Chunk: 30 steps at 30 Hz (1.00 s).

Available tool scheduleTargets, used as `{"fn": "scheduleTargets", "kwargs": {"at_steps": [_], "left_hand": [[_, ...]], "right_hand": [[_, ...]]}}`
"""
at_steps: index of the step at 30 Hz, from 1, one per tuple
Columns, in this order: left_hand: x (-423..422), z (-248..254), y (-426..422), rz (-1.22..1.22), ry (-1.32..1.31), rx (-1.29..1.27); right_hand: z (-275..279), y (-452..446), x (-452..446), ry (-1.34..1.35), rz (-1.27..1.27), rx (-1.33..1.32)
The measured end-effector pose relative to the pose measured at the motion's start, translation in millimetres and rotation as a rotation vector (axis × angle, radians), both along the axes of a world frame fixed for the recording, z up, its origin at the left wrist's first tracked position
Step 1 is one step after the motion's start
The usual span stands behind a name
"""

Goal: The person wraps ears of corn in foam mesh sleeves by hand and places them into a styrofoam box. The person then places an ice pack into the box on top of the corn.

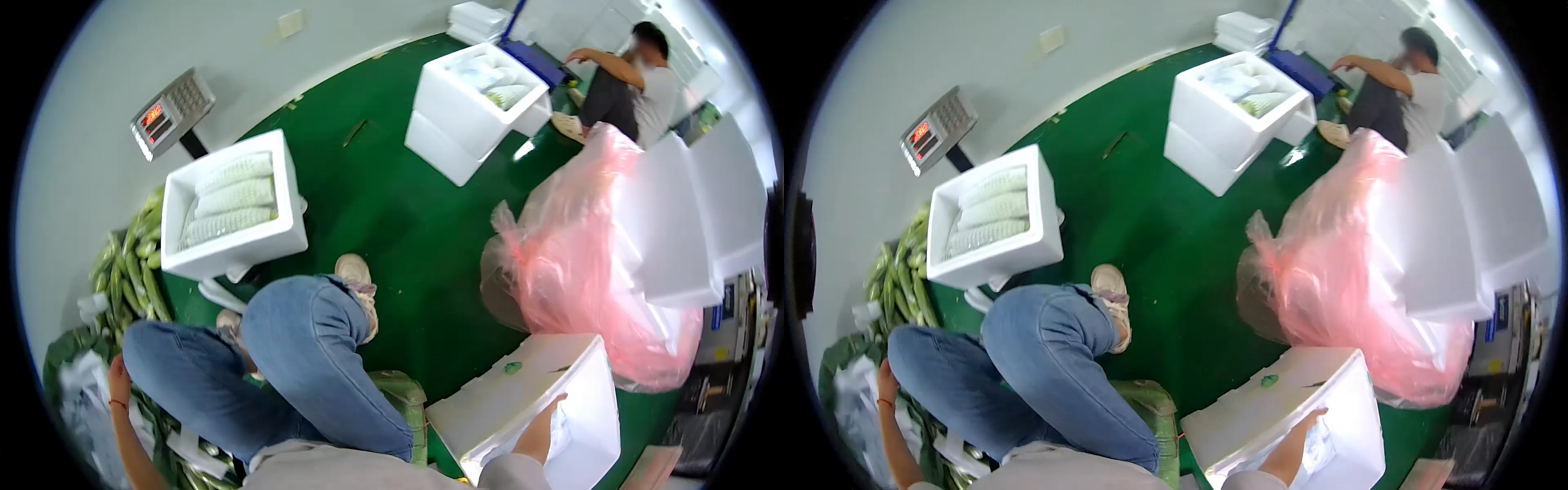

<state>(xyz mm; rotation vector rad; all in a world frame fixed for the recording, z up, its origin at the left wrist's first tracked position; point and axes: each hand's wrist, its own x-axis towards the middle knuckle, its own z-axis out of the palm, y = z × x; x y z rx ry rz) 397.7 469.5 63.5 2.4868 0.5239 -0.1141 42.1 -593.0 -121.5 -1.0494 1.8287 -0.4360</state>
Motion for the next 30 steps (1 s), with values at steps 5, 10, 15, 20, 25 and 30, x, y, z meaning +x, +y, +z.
{"fn": "scheduleTargets", "kwargs": {"at_steps": [5, 10, 15, 20, 25, 30], "left_hand": [[-58, 37, -9, 0.301, 0.101, -0.066], [-51, 23, -9, 0.452, -0.012, -0.178], [30, 39, -49, 0.202, -0.231, -0.486], [125, 93, -225, -0.087, -0.176, -0.602], [189, 51, -303, -0.539, -0.063, -0.957], [277, 19, -309, -0.522, -0.418, -0.482]], "right_hand": [[-7, 2, -40, 0.170, 0.046, -0.082], [76, 74, -34, -0.249, 0.024, -0.168], [124, 100, -69, 0.230, 0.574, -1.000], [237, 142, 169, -0.557, 0.368, -0.632], [227, 316, 447, -0.902, 0.762, 0.098], [180, 584, 651, -0.792, 1.401, 0.372]]}}
